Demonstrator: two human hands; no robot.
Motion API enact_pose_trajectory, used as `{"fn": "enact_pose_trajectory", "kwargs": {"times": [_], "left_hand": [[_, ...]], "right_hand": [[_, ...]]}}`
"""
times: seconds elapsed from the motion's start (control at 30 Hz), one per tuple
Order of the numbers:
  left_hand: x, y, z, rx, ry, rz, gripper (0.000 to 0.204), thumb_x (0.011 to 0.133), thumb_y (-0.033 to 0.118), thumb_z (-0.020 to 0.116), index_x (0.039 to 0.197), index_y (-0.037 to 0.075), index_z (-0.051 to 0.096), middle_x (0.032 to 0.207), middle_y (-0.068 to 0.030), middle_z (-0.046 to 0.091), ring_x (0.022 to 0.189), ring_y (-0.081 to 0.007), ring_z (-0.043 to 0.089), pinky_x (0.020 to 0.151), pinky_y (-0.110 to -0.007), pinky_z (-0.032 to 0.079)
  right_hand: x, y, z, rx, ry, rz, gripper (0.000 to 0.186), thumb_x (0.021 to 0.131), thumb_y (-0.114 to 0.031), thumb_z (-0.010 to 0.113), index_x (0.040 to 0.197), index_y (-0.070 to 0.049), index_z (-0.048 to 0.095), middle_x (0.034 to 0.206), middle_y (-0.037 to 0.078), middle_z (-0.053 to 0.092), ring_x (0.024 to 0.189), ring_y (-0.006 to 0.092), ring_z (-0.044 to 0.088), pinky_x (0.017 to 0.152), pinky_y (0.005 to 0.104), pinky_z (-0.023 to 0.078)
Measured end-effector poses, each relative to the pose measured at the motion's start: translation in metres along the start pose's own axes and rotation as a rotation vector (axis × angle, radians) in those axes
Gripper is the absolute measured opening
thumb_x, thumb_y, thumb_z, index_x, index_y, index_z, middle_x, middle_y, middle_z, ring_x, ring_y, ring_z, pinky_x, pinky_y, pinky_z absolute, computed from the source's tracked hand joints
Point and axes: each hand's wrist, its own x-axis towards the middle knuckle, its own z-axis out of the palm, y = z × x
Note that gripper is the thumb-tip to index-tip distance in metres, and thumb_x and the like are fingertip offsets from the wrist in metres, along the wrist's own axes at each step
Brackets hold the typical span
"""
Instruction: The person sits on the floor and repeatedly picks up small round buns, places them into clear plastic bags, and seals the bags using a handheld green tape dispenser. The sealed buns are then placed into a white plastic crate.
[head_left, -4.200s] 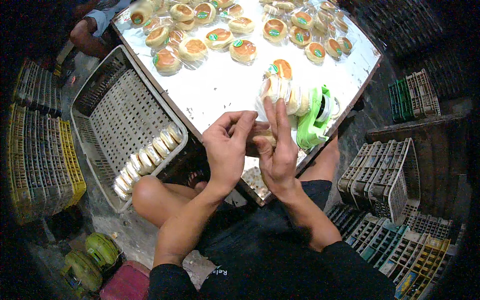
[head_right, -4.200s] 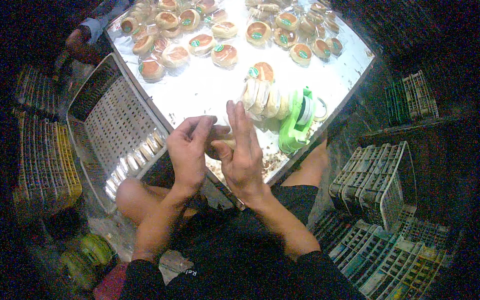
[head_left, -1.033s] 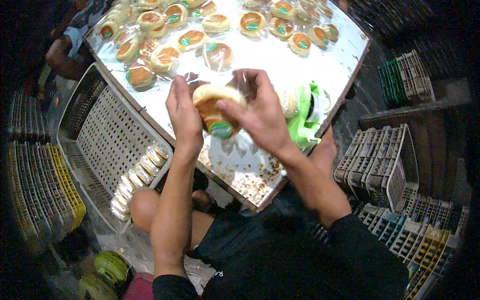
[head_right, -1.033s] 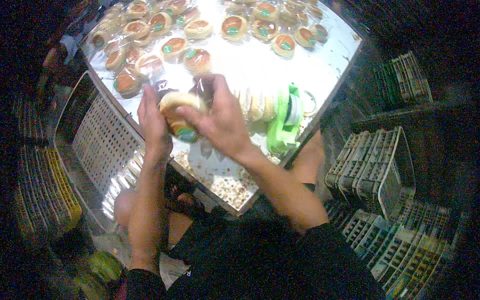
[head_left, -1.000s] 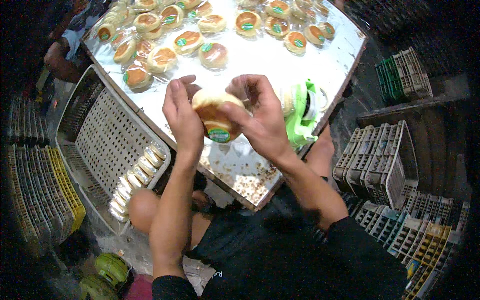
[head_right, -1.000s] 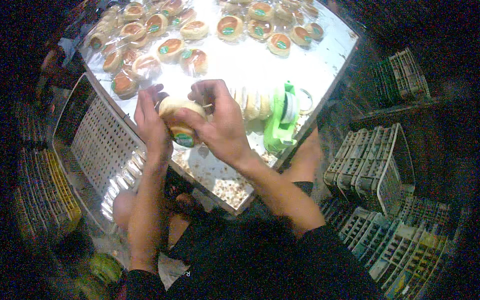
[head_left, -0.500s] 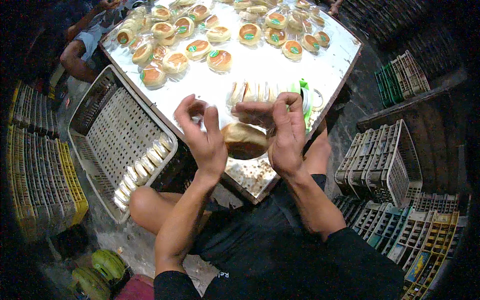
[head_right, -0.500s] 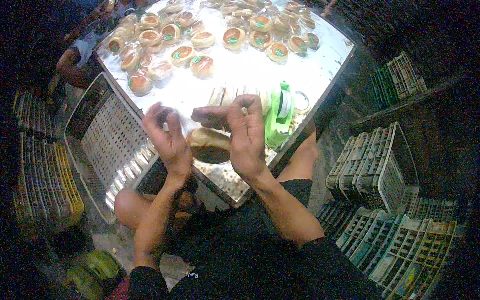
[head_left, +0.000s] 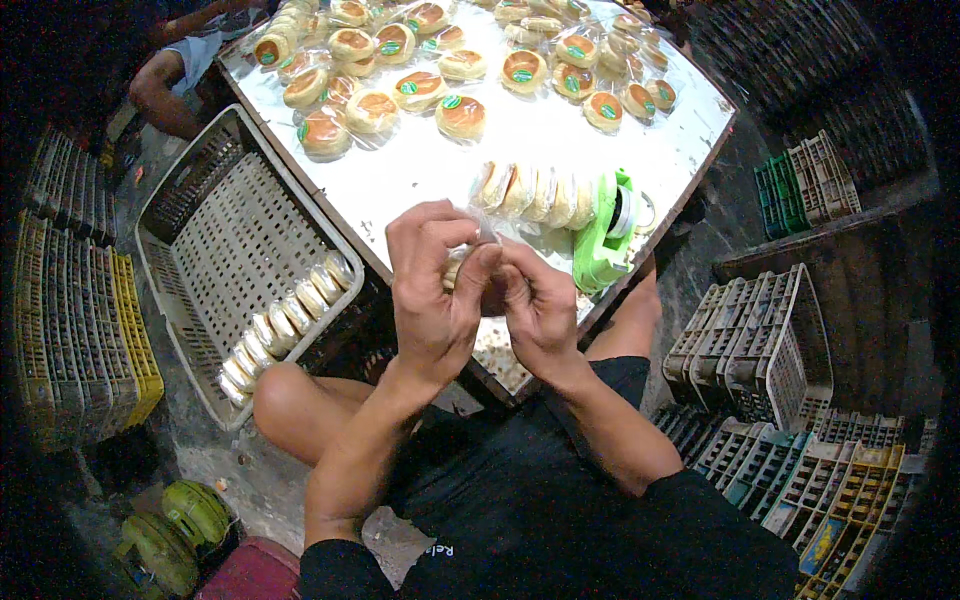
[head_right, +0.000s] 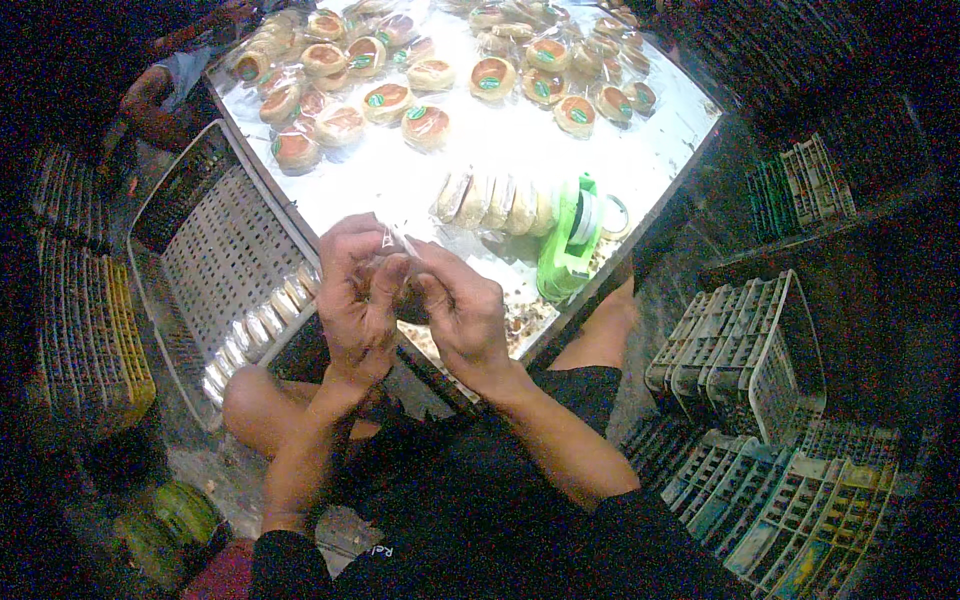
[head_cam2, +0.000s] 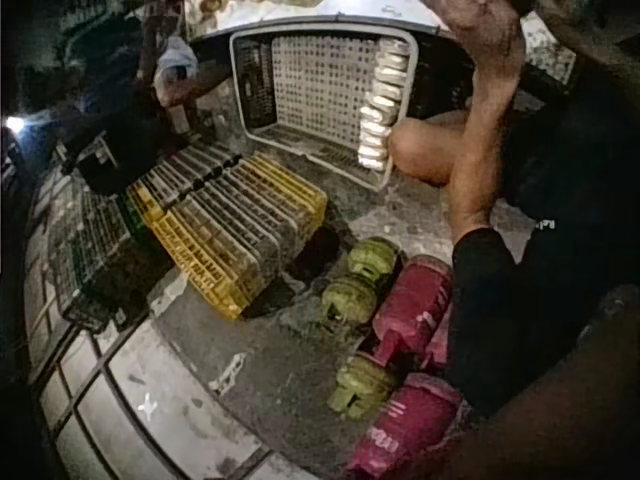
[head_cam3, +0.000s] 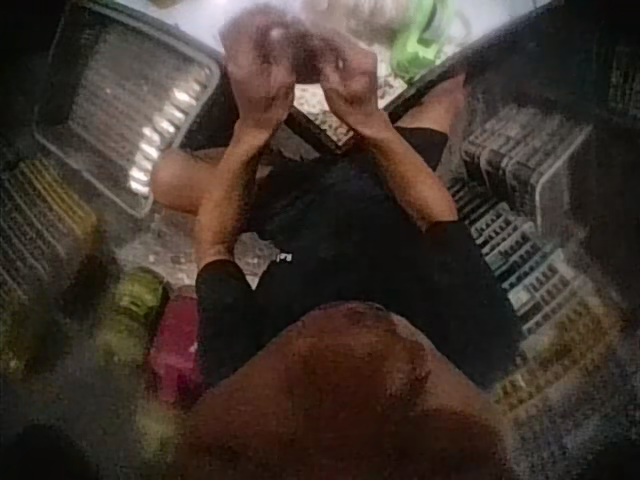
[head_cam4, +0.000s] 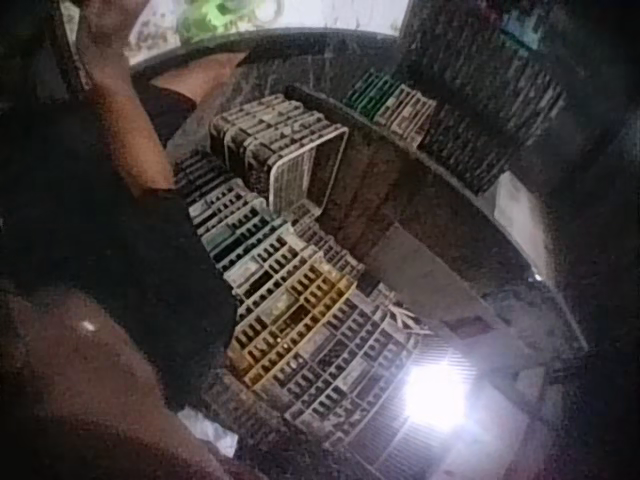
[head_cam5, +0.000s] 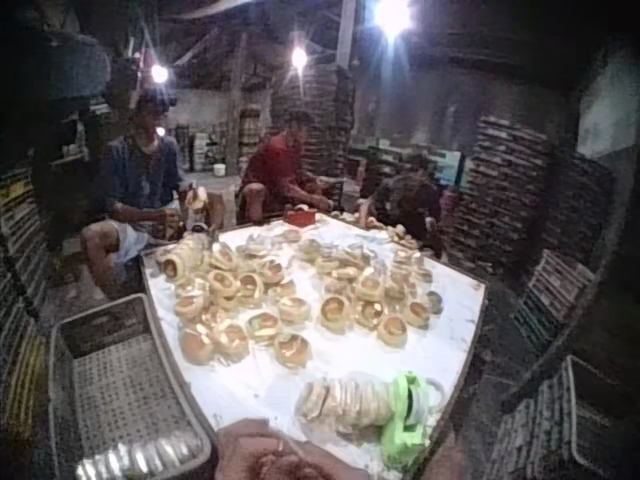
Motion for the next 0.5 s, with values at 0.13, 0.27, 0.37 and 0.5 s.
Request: {"fn": "enact_pose_trajectory", "kwargs": {"times": [0.13,0.27,0.37,0.5], "left_hand": [[0.005,-0.008,-0.012,-0.395,-0.233,-0.237,0.02,0.09,0.007,0.062,0.108,0.003,0.053,0.099,-0.0065,0.057,0.087,-0.01,0.055,0.072,-0.024,0.048],[0.005,-0.013,-0.008,-0.496,-0.034,-0.347,0.056,0.086,0.0,0.064,0.134,0.003,0.036,0.089,-0.0048,0.058,0.077,-0.0087,0.057,0.067,-0.02,0.048],[0.006,-0.011,-0.013,-0.53,-0.052,-0.38,0.073,0.082,-0.002,0.068,0.14,0.002,0.023,0.087,-0.0055,0.058,0.082,-0.0103,0.059,0.072,-0.021,0.05],[0.007,-0.016,-0.012,-0.314,-0.124,-0.353,0.075,0.081,0.002,0.07,0.14,0.002,0.024,0.093,-0.0078,0.058,0.091,-0.0111,0.057,0.076,-0.025,0.052]], "right_hand": [[0.012,0.0,-0.012,-0.014,0.001,0.062,0.04,0.082,0.002,0.063,0.12,-0.007,0.053,0.092,0.013,0.062,0.088,0.0272,0.063,0.075,0.0351,0.051],[0.036,-0.011,-0.024,-0.041,-0.252,-0.068,0.036,0.074,0.008,0.064,0.107,-0.006,0.059,0.082,0.01,0.057,0.075,0.0265,0.06,0.066,0.0326,0.049],[0.033,-0.007,-0.018,-0.044,-0.144,-0.04,0.031,0.075,0.008,0.064,0.103,-0.006,0.062,0.083,0.011,0.059,0.076,0.0255,0.062,0.066,0.0326,0.049],[0.025,0.006,-0.007,0.008,-0.068,0.014,0.026,0.076,0.007,0.064,0.099,-0.005,0.063,0.083,0.011,0.06,0.075,0.0247,0.062,0.067,0.0328,0.05]]}}
